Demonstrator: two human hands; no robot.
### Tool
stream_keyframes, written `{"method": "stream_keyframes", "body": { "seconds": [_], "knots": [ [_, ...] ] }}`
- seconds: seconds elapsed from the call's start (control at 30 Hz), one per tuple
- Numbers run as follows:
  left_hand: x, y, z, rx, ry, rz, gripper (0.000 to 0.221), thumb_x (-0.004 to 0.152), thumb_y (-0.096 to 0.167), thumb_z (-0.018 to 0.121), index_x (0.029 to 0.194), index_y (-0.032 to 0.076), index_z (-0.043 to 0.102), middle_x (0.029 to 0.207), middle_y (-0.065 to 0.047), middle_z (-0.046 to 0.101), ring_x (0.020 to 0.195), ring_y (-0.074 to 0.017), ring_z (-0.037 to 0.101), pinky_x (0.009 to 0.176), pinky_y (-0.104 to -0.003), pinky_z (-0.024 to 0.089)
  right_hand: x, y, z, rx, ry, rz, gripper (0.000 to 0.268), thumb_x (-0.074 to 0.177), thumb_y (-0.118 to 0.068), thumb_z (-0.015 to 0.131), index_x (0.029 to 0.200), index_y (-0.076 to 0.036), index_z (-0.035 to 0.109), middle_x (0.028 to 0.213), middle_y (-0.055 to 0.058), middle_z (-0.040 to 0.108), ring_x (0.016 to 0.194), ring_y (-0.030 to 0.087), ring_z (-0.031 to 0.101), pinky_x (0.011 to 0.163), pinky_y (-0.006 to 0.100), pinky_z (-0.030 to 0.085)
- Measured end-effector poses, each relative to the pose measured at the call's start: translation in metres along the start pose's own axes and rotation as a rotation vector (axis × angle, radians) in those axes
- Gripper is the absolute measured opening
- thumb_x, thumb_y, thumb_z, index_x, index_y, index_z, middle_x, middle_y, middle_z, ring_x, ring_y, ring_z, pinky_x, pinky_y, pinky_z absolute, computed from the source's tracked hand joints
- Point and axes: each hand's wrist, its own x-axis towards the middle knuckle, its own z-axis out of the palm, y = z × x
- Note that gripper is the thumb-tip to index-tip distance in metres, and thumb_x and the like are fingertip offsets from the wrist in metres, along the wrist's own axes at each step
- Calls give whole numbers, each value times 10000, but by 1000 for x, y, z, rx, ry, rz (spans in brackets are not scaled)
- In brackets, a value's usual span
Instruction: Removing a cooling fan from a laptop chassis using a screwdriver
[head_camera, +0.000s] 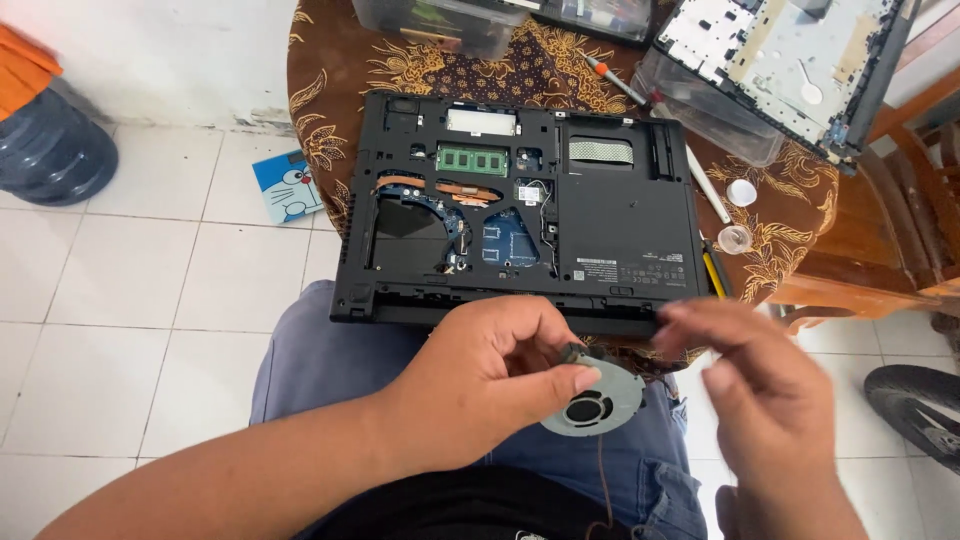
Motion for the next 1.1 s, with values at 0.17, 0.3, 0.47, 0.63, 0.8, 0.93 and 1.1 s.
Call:
{"method": "stream_keyframes", "body": {
  "seconds": [0.17,0.3,0.47,0.63,0.8,0.93,1.1],
  "knots": [
    [-4,8,-1,163,-38,85,225,942,286,710,844,107,615,698,27,598,592,-70,518,523,-258,428,-17,-12,13,252,-183,446,265,782,-50,795,1037,10,829,925,122,881,806,176,793,747,315,635],
    [-6,11,-2,316,-35,162,262,968,348,616,855,114,649,662,37,592,568,-92,515,511,-289,423,-18,-13,14,57,-243,434,151,840,-179,774,907,-55,828,724,43,838,630,118,751,574,267,609],
    [-5,10,-1,419,-53,311,417,1089,315,348,724,131,430,641,18,445,601,-159,452,587,-330,374,-21,-14,16,158,-204,444,131,850,-142,772,896,-21,790,732,58,815,623,130,735,575,270,616],
    [-4,11,-1,479,-36,261,301,988,359,542,856,138,698,686,41,653,598,-120,598,552,-300,451,-22,-14,14,29,-233,416,138,845,-188,777,889,-62,812,726,22,791,623,96,671,546,257,542],
    [0,3,2,136,-113,109,257,992,273,570,998,66,722,811,8,709,706,-85,638,622,-261,519,-23,-13,13,192,-162,423,110,867,-119,755,904,-16,769,723,57,785,615,116,672,555,260,546],
    [3,13,-1,87,-175,-63,253,903,236,684,1078,85,787,915,-10,810,770,-64,719,689,-225,593,-26,-9,11,394,67,522,105,863,5,717,962,30,692,912,185,794,779,240,722,715,346,574],
    [4,14,-3,16,-252,0,360,934,183,631,1273,84,702,1035,-24,784,914,-96,729,818,-246,588,-25,-1,8,453,107,528,106,878,7,702,978,41,686,865,185,761,718,241,692,654,350,563]
  ]
}}
